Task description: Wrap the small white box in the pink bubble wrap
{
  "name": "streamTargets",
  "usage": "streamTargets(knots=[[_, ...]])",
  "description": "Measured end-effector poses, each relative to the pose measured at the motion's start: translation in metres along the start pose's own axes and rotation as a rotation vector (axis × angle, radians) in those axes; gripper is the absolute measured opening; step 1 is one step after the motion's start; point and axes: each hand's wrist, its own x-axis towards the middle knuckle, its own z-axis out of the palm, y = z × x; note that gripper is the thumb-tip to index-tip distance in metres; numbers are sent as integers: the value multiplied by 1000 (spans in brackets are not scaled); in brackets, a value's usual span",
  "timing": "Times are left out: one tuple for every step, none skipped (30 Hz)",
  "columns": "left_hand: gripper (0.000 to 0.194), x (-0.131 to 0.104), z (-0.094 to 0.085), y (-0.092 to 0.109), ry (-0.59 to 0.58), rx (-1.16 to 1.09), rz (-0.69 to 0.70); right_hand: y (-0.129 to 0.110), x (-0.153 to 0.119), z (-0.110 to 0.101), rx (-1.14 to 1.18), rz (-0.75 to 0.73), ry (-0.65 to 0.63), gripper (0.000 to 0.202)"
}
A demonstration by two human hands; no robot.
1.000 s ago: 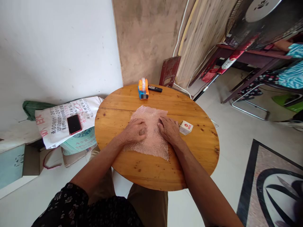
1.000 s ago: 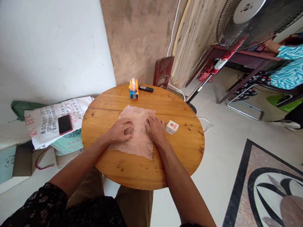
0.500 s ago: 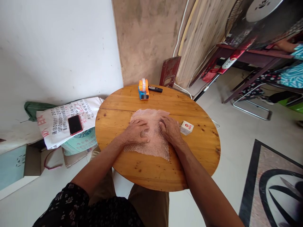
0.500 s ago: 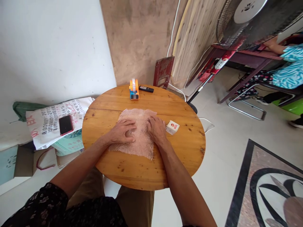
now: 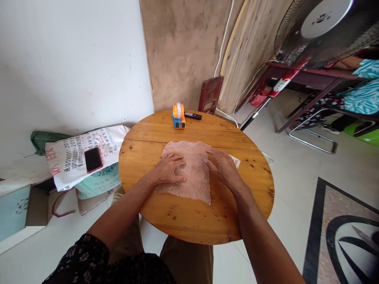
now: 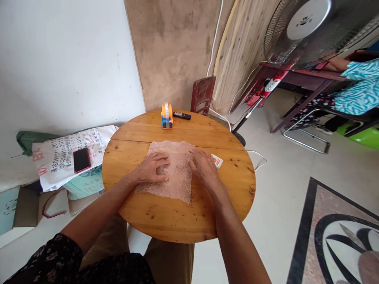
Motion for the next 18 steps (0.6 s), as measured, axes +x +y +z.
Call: streamTargets(knots=[[58,0,0,0,5,-1,3,3,-3,-5,-18,8,0,38],[58,0,1,-1,9,-3,6,7,-6,-11,-38,21,1,40],[58,0,1,-2,12,-7,8,11,-9,-16,-59,38,2,40],[57,-1,2,-2,14,-9,10,16,-13,-21,-81,60,4,40],[57,-1,3,-3,15,-10,13,21,-17,-26,-104,85,1,41],[56,-1,3,-3,16,-8,16,27,-21,-29,-124,112,-5,43],[55,-1,3,-4,15,-4,20,33,-25,-31,-141,140,-13,47],[55,-1,3,-4,15,0,24,39,-29,-31,-152,166,-23,51],[54,-1,3,-4,14,2,25,44,-33,-30,-157,188,-28,55],[54,-1,3,-4,14,2,25,49,-36,-27,-158,206,-27,57],[54,-1,3,-3,13,1,24,53,-38,-24,-155,224,-14,57],[54,-1,3,-3,13,0,22,56,-40,-20,-147,240,9,57],[54,-1,3,-3,12,0,20,58,-41,-17,-132,255,39,56],[54,-1,2,-2,10,1,17,59,-41,-14,-111,268,69,55],[54,-1,1,-2,6,3,12,58,-42,-12,-84,281,92,53],[54,-1,1,-1,2,4,6,57,-43,-11,-49,296,103,52],[55,-1,0,0,-1,5,0,55,-44,-13,-7,318,104,51],[56,-1,-1,0,-4,5,-6,53,-45,-15,45,348,96,51]])
